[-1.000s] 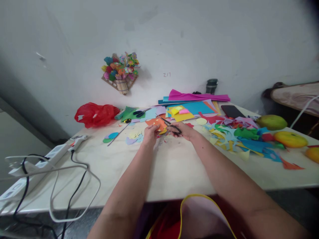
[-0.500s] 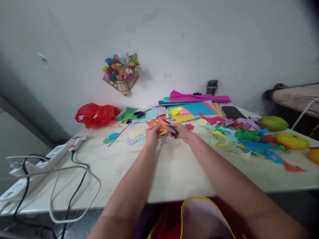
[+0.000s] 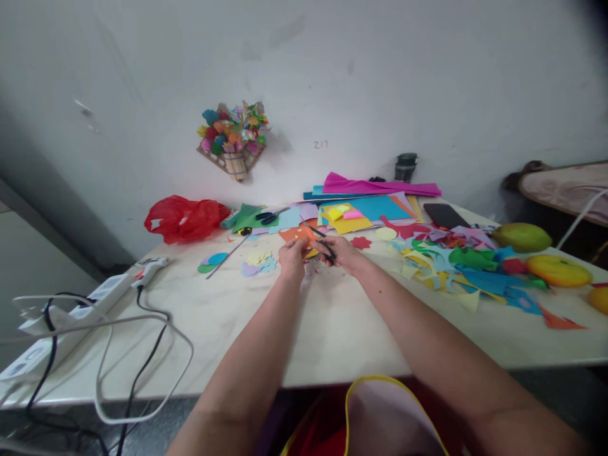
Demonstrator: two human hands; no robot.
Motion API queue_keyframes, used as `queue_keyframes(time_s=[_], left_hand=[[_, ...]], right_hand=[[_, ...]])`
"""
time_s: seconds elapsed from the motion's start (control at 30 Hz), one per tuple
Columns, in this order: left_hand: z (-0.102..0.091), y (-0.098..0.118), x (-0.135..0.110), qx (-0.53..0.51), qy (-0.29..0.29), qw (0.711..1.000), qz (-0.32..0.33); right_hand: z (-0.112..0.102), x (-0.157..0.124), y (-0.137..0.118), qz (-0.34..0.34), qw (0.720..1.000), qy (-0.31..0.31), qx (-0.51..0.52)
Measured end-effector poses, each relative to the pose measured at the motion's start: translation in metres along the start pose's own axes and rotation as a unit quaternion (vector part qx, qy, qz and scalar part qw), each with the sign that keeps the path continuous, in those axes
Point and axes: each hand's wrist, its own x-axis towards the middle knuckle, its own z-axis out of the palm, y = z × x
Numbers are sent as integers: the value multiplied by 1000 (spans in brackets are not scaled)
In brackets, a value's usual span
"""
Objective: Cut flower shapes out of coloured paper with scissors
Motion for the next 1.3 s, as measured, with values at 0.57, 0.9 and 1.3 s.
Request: queue_keyframes(time_s=[0.57,0.9,1.3], left_hand=[[-11,7,7,5,-30,999,-27],[-16,14,7,-9,-60,997,-49],[-25,11,5,66,-203,970,-115]], right_hand=[[0,6,3,-4,999,11,-34],[-6,5,0,-27,997,62,-25],[-23,2,-11,-43,994,89,37]])
